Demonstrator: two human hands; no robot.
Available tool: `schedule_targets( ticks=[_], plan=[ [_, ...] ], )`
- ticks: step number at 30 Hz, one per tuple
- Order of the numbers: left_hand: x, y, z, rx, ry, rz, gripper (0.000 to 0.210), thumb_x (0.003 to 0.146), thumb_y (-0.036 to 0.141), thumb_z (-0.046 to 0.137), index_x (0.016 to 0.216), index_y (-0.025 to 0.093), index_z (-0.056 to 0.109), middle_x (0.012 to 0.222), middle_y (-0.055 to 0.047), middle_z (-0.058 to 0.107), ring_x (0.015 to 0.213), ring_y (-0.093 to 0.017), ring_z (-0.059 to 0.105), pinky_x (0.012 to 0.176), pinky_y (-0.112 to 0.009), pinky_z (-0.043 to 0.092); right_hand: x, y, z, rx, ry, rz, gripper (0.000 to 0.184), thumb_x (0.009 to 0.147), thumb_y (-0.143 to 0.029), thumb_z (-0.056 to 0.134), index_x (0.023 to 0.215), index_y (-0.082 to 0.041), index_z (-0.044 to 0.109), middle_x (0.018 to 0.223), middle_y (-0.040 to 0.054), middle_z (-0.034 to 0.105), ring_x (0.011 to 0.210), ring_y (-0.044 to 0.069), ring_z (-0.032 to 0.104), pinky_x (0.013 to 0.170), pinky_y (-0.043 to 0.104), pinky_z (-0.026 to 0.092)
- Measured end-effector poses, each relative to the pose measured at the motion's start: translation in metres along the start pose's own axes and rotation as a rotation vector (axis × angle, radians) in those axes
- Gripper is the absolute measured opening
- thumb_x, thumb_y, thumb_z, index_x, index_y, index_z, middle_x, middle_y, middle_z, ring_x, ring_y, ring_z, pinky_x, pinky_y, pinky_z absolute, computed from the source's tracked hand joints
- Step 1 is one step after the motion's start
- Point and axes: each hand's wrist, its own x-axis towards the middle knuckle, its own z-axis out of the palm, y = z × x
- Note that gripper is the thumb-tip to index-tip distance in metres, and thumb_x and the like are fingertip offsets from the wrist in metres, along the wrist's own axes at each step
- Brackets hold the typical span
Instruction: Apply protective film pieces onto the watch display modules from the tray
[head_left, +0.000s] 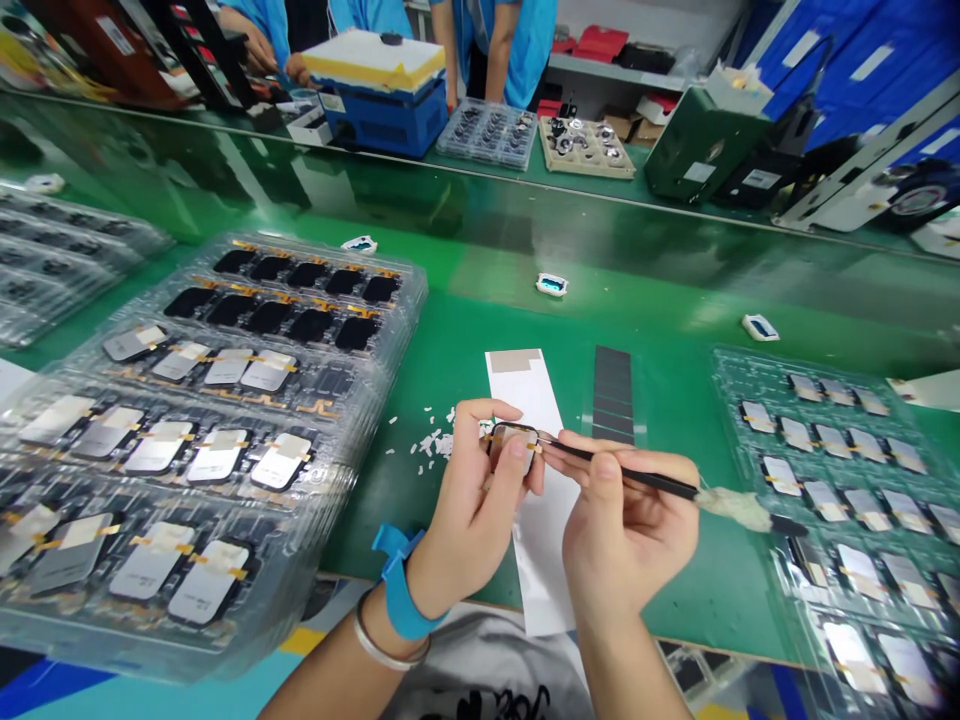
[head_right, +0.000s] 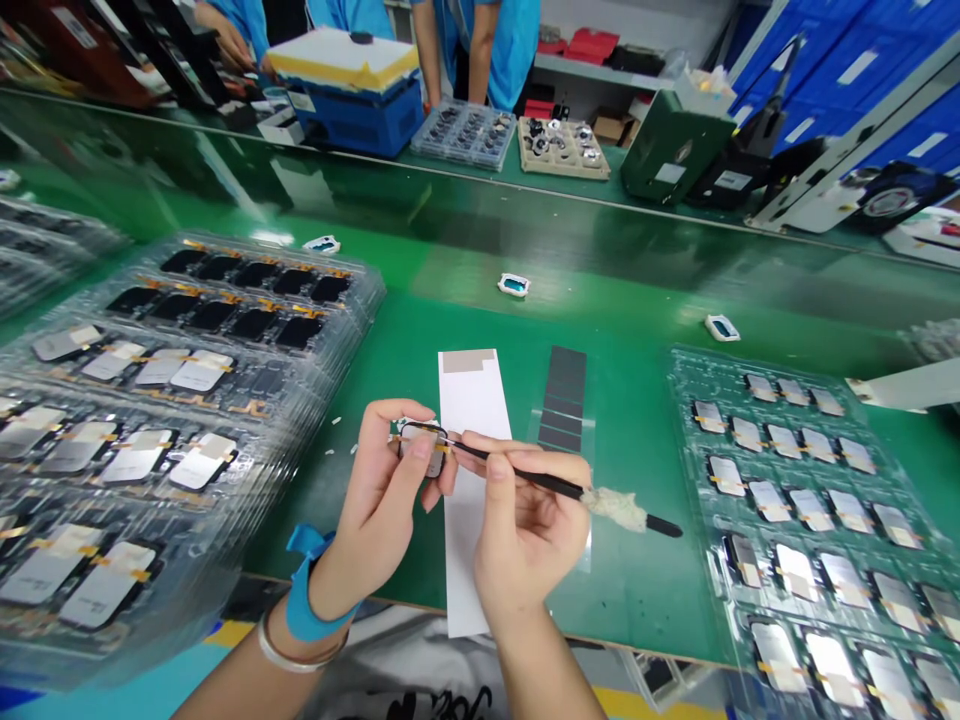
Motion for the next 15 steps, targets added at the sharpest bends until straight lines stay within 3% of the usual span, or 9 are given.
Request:
schedule_targets(
  ticks=[8,12,15],
  plan=[
    [-0.0017,0.0006,-0.0003,0.088,0.045,0.001,0.019,0.101,0.022,0.052,0.114,0.027,0.040,0.078,0.003,0.056,0.065,-0.011,0.055,0.055,-0.021,0.042,-0.0017,0.0014,-0.0010,0.000,-0.089,-0.075,0.016,0.089,-0.010,0.063,0.097,-0.022,0.057,0.091,0.0034,0.076,0.091,0.022,0.076,0.071,0.037,0.068],
    [0.0009,-0.0001,0.0005,0.217,0.085,0.055,0.021,0.097,0.015,0.052,0.111,0.026,0.041,0.078,0.003,0.056,0.061,-0.011,0.057,0.054,-0.022,0.045,-0.0023,0.0002,-0.0005,-0.049,-0.102,-0.051,0.015,0.090,-0.010,0.063,0.094,-0.023,0.056,0.086,0.0015,0.076,0.088,0.021,0.077,0.073,0.037,0.068],
    [0.0034,-0.0012,0.0005,0.346,0.128,0.119,0.029,0.091,0.006,0.054,0.111,0.025,0.043,0.086,0.001,0.060,0.070,-0.013,0.064,0.059,-0.022,0.050,-0.0027,0.0004,-0.0012,-0.041,-0.110,0.010,0.012,0.091,-0.013,0.064,0.092,-0.022,0.056,0.085,0.0017,0.077,0.086,0.021,0.077,0.077,0.038,0.068]
  ],
)
